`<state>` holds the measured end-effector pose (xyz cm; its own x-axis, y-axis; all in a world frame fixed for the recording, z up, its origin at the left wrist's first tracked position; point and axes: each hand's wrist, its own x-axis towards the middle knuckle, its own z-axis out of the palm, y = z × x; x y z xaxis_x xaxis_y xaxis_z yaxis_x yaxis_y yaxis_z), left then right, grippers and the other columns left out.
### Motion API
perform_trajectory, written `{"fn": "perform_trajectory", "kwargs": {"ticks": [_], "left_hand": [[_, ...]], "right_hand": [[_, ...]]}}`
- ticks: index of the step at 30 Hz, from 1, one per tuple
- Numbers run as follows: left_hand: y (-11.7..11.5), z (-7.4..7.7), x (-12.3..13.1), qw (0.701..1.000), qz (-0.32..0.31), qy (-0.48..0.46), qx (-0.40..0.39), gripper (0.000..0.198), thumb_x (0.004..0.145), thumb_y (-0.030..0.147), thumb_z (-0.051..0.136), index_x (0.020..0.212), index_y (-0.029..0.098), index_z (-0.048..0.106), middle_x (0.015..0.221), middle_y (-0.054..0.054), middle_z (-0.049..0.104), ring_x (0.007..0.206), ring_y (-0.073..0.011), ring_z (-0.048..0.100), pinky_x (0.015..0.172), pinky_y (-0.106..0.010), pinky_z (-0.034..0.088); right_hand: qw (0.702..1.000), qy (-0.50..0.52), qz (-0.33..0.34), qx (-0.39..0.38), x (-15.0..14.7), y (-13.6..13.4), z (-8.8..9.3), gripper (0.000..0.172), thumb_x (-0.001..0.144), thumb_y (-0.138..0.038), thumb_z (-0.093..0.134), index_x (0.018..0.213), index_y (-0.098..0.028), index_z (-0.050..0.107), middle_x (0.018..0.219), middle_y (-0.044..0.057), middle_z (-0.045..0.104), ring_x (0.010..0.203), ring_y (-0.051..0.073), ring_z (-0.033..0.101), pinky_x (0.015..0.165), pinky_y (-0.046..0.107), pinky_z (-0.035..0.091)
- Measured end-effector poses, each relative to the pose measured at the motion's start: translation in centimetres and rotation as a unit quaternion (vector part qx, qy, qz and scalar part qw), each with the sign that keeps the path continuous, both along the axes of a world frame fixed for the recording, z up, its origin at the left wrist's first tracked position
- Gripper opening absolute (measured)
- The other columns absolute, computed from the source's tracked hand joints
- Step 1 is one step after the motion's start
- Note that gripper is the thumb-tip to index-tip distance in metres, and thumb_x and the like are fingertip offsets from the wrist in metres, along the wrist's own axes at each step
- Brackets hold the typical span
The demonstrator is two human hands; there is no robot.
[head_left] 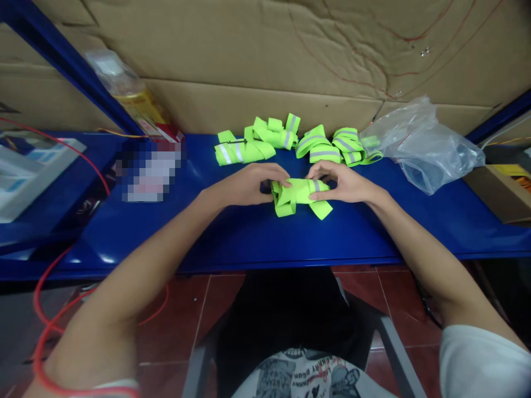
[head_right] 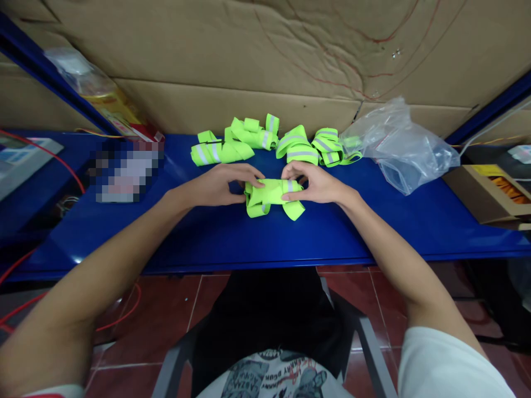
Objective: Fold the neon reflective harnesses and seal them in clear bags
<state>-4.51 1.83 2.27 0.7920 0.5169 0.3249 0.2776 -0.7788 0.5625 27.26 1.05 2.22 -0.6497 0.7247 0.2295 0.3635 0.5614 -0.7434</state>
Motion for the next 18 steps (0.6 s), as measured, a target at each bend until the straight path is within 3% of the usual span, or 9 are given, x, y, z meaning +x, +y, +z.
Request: {"fn": "perform_trajectory", "kwargs": {"ticks": [3,6,12,15,18], "left_hand": [[0.3,0.5,-1.0,0.996,-0.016,0.009,-0.086,0.049,0.081,0.02,0.08,0.129,0.027,0.08,0.136,-0.009,0.075,0.108,-0.0216,0.075,0.085,-0.03,0.063],[0.3,0.3,-1.2,0.991,-0.012,0.005,-0.13,0.046,0.082,0.03,0.085,0.128,0.027,0.08,0.131,-0.01,0.076,0.108,-0.022,0.074,0.084,-0.03,0.064],[0.3,-1.0,0.1,0.991,0.031,-0.052,-0.122,0.048,0.084,0.048,0.089,0.123,0.024,0.076,0.127,-0.01,0.067,0.098,-0.0191,0.07,0.074,-0.029,0.062],[0.4,-1.4,0.5,0.987,0.068,-0.096,-0.111,0.063,0.082,0.048,0.091,0.135,0.025,0.067,0.128,-0.011,0.068,0.1,-0.0197,0.069,0.07,-0.026,0.059],[0.6,-1.9,0.7,0.987,0.117,-0.101,-0.043,0.069,0.083,0.048,0.089,0.143,0.024,0.064,0.127,-0.011,0.071,0.109,-0.023,0.069,0.076,-0.028,0.057]], "right_hand": [[0.997,-0.06,-0.022,0.041,-0.3,-0.1,-0.4,0.073,0.078,-0.054,0.093,0.139,-0.021,0.07,0.135,0.013,0.076,0.117,0.032,0.073,0.1,0.047,0.06],[0.993,-0.106,-0.022,0.047,-0.6,-0.2,-0.5,0.067,0.083,-0.059,0.088,0.135,-0.02,0.072,0.128,0.012,0.079,0.109,0.032,0.074,0.094,0.044,0.059],[0.983,-0.118,-0.056,0.126,-0.7,-0.3,-1.0,0.071,0.084,-0.067,0.083,0.131,-0.02,0.06,0.119,0.013,0.074,0.098,0.032,0.069,0.082,0.04,0.052],[0.983,-0.103,-0.056,0.143,-0.8,-0.4,-1.4,0.065,0.089,-0.062,0.08,0.132,-0.022,0.054,0.123,0.013,0.071,0.099,0.032,0.069,0.081,0.039,0.052],[0.983,-0.09,-0.06,0.149,-0.9,-0.3,-1.7,0.062,0.092,-0.063,0.077,0.132,-0.023,0.051,0.126,0.014,0.07,0.102,0.033,0.069,0.081,0.04,0.052]]}}
